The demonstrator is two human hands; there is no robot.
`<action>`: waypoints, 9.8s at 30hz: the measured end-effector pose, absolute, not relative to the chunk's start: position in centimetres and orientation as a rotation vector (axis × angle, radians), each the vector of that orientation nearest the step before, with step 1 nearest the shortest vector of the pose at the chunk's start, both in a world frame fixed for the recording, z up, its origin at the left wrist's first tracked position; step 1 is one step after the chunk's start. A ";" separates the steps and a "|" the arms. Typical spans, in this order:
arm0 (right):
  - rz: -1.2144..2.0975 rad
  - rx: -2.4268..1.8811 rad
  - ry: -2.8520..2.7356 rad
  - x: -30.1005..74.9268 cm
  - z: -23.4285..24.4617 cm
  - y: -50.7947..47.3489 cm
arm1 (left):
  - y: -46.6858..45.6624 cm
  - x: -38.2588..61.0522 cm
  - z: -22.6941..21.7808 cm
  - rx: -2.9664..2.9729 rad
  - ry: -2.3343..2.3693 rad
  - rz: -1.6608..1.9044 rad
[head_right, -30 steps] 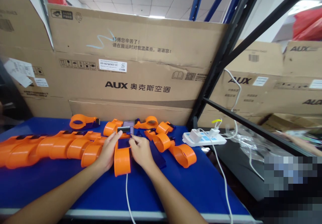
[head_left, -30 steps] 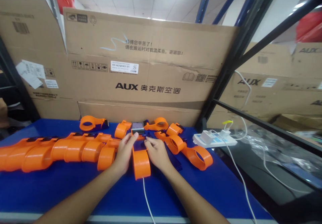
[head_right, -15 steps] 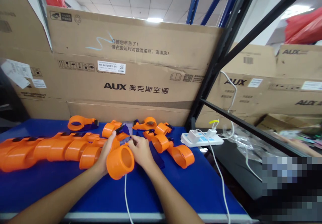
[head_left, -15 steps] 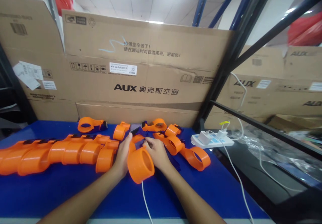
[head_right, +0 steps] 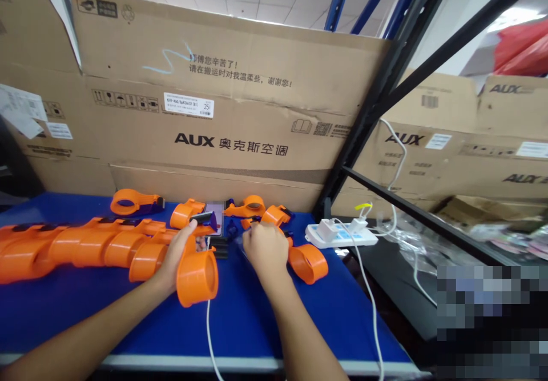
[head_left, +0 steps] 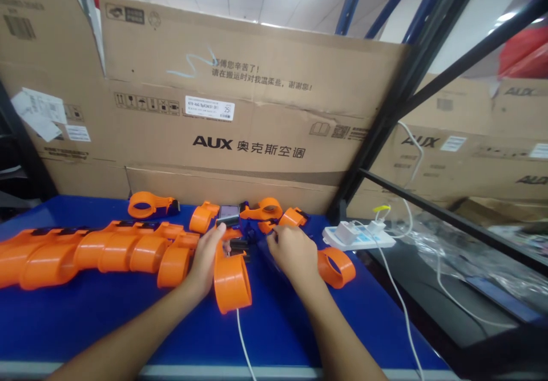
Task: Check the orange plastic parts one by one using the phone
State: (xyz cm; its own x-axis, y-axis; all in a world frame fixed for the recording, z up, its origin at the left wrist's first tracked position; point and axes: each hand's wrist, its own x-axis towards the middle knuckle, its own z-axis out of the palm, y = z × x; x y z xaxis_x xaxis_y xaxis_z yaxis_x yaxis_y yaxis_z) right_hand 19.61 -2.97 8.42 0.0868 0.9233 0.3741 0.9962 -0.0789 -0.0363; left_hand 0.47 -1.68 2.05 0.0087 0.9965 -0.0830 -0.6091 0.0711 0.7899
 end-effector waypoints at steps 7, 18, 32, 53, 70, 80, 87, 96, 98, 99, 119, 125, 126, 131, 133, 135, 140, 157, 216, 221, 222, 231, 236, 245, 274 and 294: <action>-0.489 -2.101 -1.987 18.8 7.2 -2.9 | -1.8 0.4 1.6 0.695 0.781 1.394; -0.537 -2.069 -1.971 19.1 6.9 -2.6 | -1.7 0.5 1.2 0.686 0.748 1.379; -0.494 -2.036 -1.914 18.4 6.8 -2.9 | -1.7 0.3 1.4 0.740 0.763 1.361; 0.567 -0.997 -1.795 15.9 4.9 -3.0 | -2.2 1.0 1.9 0.868 0.723 1.425; 0.229 -0.914 -1.952 17.1 4.1 -2.7 | -2.7 0.8 1.9 1.001 0.699 1.240; 0.312 -0.836 -1.972 17.0 4.0 -2.4 | -3.1 0.8 2.3 0.974 0.605 1.215; 0.343 -0.821 -1.985 16.9 4.1 -2.7 | -3.1 0.7 2.4 0.941 0.599 1.215; 0.267 -0.825 -1.989 16.7 4.3 -3.1 | -3.1 0.7 2.5 0.908 0.590 1.221; 0.256 -0.824 -1.990 16.7 4.4 -3.2 | -3.1 0.7 2.6 0.917 0.582 1.223; 0.254 -0.825 -1.989 16.7 4.4 -3.2 | -3.1 0.7 2.6 0.923 0.575 1.222; 0.241 -0.896 -2.023 16.9 4.5 -3.1 | -3.3 0.7 3.0 0.928 0.562 1.217; 0.261 -0.886 -2.007 17.0 4.2 -2.8 | -3.3 0.8 3.0 0.843 0.578 1.199; 0.259 -0.895 -2.008 17.0 4.2 -2.7 | -3.2 0.8 3.0 0.808 0.577 1.194; 0.191 -0.940 -2.102 17.2 4.6 -2.5 | -2.9 0.4 3.2 0.660 0.557 1.064; 0.196 -0.915 -2.176 17.4 5.0 -2.5 | -2.7 0.2 3.2 0.601 0.563 1.007; 0.206 -0.884 -2.223 17.5 5.2 -2.5 | -2.6 0.0 3.3 0.531 0.584 1.005; 0.119 -0.893 -2.213 17.5 5.0 -2.5 | -2.4 0.2 3.2 0.450 0.580 1.092; -0.120 -1.037 -2.308 17.7 4.0 -2.6 | -2.1 0.3 2.5 0.899 0.616 1.167; -0.279 -1.517 -2.078 19.1 4.6 0.2 | -2.2 0.3 2.2 0.886 0.726 1.128; -0.011 -1.061 -1.955 18.7 5.5 -1.3 | -2.2 0.5 2.4 0.803 0.728 1.142; 0.023 -0.976 -1.963 18.5 5.7 -1.7 | -2.2 0.6 2.4 0.782 0.732 1.141; 0.012 -0.862 -2.118 17.4 5.9 -2.8 | -2.4 0.7 2.7 0.736 0.746 1.181; 0.002 -0.882 -2.041 17.8 5.9 -2.4 | -2.3 0.1 2.9 0.737 0.736 1.194; -0.060 -1.120 -2.092 18.6 5.2 -1.3 | -1.3 -1.2 3.7 0.694 0.545 1.247; 0.344 -1.041 -1.998 18.3 5.6 -1.6 | -3.0 1.1 1.5 1.012 0.881 1.058; 0.481 -0.955 -1.903 18.1 6.0 -1.6 | -2.9 0.9 2.4 1.039 0.782 1.117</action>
State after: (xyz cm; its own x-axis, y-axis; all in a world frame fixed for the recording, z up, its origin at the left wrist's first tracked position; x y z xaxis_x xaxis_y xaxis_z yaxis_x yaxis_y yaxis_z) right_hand 18.14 -1.64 6.01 -0.2730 0.7811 0.5615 0.4204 0.6219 -0.6607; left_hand 0.88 -2.95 2.41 0.2768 0.9609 -0.0006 -0.3287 0.0953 0.9396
